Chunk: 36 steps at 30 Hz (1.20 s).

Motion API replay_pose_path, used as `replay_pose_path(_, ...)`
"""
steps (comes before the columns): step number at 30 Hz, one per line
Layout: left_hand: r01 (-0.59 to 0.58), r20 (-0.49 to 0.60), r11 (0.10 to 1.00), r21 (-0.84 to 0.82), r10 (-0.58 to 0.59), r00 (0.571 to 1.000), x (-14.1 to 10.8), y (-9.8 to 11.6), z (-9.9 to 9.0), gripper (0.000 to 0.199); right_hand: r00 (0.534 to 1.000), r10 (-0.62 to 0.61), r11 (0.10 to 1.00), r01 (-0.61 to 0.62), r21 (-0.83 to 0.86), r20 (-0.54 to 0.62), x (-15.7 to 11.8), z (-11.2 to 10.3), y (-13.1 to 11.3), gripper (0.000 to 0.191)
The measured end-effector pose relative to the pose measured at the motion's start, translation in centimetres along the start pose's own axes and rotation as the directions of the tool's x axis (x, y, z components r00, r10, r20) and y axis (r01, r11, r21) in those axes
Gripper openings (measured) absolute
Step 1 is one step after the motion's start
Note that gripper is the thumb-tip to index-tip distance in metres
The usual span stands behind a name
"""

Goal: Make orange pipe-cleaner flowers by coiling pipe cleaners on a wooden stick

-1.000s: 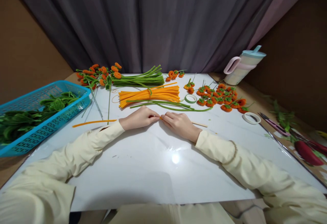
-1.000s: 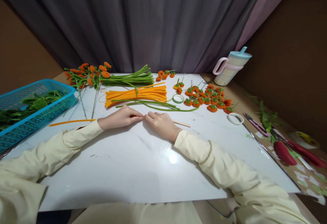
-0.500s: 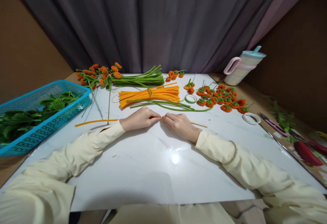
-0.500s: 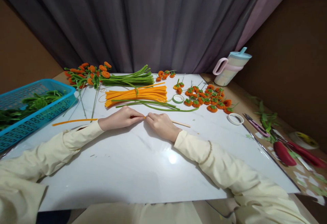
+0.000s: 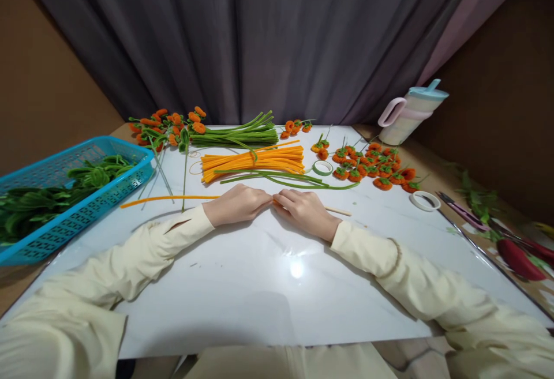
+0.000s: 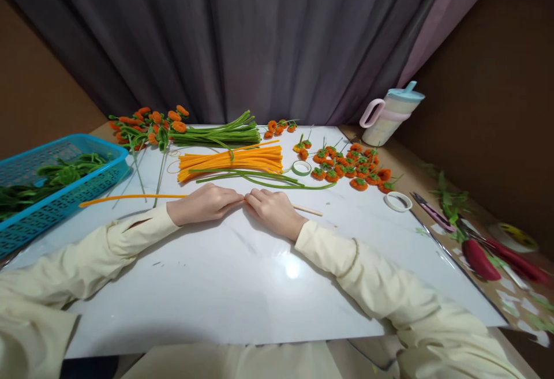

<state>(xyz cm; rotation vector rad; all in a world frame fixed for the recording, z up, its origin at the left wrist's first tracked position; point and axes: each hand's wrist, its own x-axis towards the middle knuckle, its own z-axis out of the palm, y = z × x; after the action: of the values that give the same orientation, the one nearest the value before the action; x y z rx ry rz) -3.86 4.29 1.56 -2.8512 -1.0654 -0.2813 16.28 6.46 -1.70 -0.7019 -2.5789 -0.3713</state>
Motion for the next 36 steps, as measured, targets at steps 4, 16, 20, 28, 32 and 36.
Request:
replay_pose_path(4,-0.095,0.03,0.978,0.188,0.09,0.995,-0.15,-0.04,0.0,0.023,0.999,-0.047,0.999,0.047,0.004,-0.017,-0.07,-0.11,-0.04,0.029)
replay_pose_path(16,-0.246,-0.047,0.887,0.392,0.286,0.957,-0.18,-0.38,-0.37,0.026,0.992,-0.119,0.991,0.121,0.062,-0.042,-0.19,-0.35,-0.44,0.032)
replay_pose_path(20,-0.238,-0.084,0.899,0.368,0.287,0.954,-0.13,-0.42,-0.55,0.025,0.994,-0.067,0.995,0.072,0.068,-0.083,-0.21,-0.2,-0.41,0.03)
replay_pose_path(28,-0.237,-0.088,0.919,0.314,0.277,0.957,-0.14,-0.52,-0.74,0.022,0.994,-0.056,0.998,0.06,0.031,-0.094,-0.25,-0.16,-0.41,0.03)
replay_pose_path(32,-0.241,-0.038,0.925,0.293,0.263,0.964,-0.17,-0.61,-0.83,0.021,0.992,-0.108,0.994,0.11,0.029,-0.063,-0.33,-0.24,-0.33,0.03)
replay_pose_path(36,-0.236,0.005,0.933,0.271,0.244,0.97,-0.15,-0.46,-0.98,0.02,0.984,-0.166,0.986,0.166,0.006,-0.06,-0.35,-0.29,-0.29,0.031)
